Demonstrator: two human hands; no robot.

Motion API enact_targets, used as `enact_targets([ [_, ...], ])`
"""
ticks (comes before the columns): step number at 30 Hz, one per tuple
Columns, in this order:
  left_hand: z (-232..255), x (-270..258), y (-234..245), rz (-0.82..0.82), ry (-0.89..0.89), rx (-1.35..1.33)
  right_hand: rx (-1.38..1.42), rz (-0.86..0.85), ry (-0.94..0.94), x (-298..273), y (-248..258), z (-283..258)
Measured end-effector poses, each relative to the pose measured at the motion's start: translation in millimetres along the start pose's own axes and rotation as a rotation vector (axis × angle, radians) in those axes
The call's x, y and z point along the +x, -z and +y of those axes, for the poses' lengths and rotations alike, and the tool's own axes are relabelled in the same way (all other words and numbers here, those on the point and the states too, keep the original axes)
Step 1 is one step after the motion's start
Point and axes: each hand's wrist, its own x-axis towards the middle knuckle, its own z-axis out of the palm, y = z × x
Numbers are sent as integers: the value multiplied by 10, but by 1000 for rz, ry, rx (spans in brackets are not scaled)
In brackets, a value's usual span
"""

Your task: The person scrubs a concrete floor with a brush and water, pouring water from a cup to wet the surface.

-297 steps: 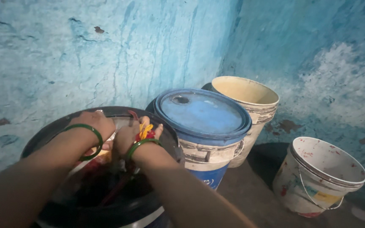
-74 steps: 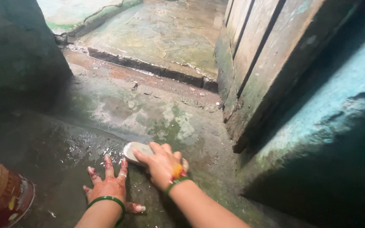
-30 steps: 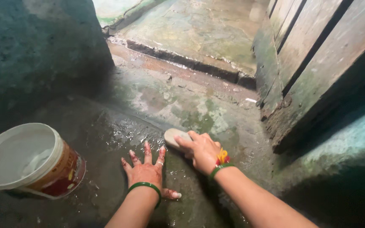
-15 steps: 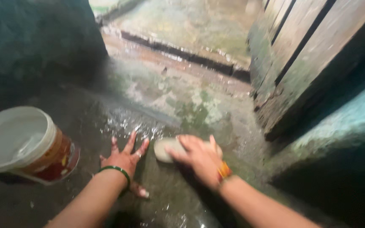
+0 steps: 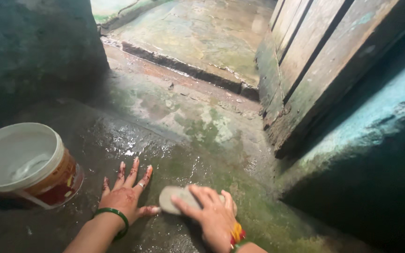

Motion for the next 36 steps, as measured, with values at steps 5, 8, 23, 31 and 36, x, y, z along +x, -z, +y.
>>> enact_targets([
  [5,-37,20,-118,-6,-11,-6,-65,76,-166,449,-150,-137],
  [8,-52,13,-113,-23,5,2,-2,133,-180,459,-55,-211],
  [23,493,120,-595,555,243,-163,-48,261,-263,458,-103,-451],
  [31,458,183,-551,623,218,-185,81,178,-318,384,5,-638],
  [36,461,222,-677,602,219,-230,62,206,-295,-346,153,-782],
])
